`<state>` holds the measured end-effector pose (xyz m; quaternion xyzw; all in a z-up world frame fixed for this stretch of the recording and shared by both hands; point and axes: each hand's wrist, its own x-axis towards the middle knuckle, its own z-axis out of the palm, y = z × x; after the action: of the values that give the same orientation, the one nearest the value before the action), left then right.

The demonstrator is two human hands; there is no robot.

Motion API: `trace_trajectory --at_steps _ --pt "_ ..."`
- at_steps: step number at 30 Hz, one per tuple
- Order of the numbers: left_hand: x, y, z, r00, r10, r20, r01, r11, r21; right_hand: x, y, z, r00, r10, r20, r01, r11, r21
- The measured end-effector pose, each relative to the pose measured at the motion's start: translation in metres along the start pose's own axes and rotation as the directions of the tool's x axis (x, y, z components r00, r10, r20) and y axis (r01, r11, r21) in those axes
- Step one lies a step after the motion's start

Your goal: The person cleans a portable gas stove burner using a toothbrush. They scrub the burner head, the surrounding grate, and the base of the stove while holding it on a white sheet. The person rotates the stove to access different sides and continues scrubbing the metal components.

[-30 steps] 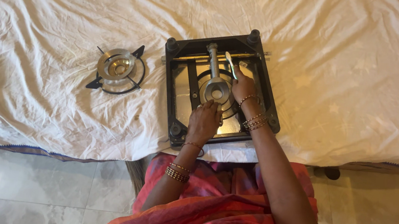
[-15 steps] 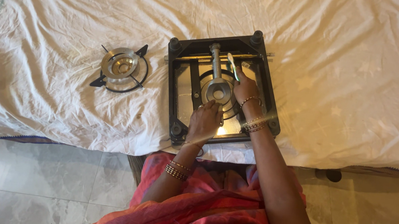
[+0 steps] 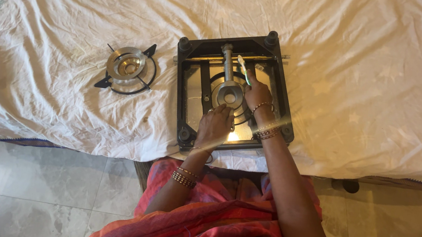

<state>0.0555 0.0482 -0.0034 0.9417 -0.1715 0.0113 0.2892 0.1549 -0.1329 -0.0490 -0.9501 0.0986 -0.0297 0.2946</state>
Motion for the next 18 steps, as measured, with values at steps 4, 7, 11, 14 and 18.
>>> trace_trajectory --at_steps 4,7,11,14,18 --pt "0.003 -0.003 0.005 1.000 0.004 -0.017 -0.004 1.000 0.016 0.007 0.014 0.013 0.990 -0.004 -0.139 0.011 0.999 0.047" --pt "0.002 -0.004 0.005 1.000 -0.003 -0.018 0.003 1.000 0.010 0.011 0.016 0.020 0.991 -0.021 -0.136 0.051 0.974 0.221" --pt "0.003 -0.005 0.006 1.000 -0.018 0.001 0.018 1.000 0.004 0.019 0.026 0.034 1.000 0.016 0.022 -0.025 0.871 0.490" --pt "0.006 -0.005 0.009 0.999 -0.035 0.026 0.034 0.999 0.026 0.023 0.031 0.041 0.991 -0.101 -0.088 0.131 0.868 0.479" --pt "0.005 -0.007 0.010 0.999 -0.031 0.015 0.031 0.999 0.022 0.012 0.017 0.026 0.987 -0.002 0.161 -0.094 0.802 0.590"
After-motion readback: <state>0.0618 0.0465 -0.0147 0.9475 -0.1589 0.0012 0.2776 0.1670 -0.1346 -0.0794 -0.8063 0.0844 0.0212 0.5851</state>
